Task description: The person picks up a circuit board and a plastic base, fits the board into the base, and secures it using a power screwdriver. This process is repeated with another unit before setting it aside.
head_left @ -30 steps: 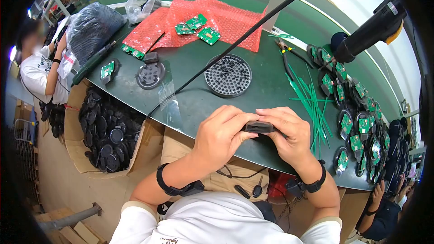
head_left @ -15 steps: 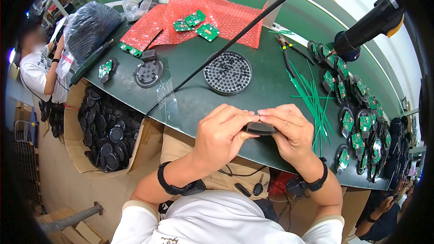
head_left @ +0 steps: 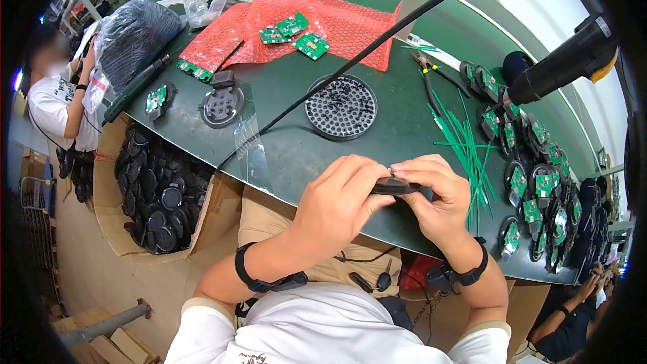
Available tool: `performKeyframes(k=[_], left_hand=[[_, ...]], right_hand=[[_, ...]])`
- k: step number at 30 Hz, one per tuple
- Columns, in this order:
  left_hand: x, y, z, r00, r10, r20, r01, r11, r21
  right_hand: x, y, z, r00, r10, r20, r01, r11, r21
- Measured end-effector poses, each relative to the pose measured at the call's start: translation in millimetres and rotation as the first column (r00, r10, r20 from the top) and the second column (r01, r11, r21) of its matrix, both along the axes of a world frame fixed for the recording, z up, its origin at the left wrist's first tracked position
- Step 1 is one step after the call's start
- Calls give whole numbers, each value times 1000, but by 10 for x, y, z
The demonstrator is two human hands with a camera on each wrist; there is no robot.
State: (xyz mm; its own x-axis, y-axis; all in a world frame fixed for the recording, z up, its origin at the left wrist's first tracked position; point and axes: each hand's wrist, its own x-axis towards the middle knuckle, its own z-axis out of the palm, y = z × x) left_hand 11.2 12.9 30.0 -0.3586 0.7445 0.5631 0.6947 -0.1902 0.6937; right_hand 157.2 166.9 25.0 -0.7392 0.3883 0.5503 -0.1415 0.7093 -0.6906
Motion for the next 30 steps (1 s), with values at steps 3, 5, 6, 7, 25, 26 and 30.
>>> performKeyframes(k=[3,5,6,7,25,26,30], left_hand=[[-25,10,-89,1000,11,-24,-11,1000,17],[-26,18,-114,1000,18,-19,-17,1000,22],[-25,21,-120,1000,23,-13,-23,999,28],[-30,23,-124,1000,23,-13,-23,999,27],[-43,-60,-340,993,45,-109,-34,994,99],[-45,-113,-414,986,28,-166,-16,997,77],[-8,-323,-474,948,-71,-311,45,995,-92]], right_hand=[[-7,8,-21,1000,12,17,-11,999,-42],[-14,14,-29,1000,19,15,-18,998,-62],[-13,14,-32,999,20,25,-19,998,-67],[-13,15,-34,999,22,36,-19,997,-72],[-8,84,48,986,95,138,-120,975,186],[4,93,80,987,91,130,-115,976,185],[55,157,127,900,288,328,-326,943,64]])
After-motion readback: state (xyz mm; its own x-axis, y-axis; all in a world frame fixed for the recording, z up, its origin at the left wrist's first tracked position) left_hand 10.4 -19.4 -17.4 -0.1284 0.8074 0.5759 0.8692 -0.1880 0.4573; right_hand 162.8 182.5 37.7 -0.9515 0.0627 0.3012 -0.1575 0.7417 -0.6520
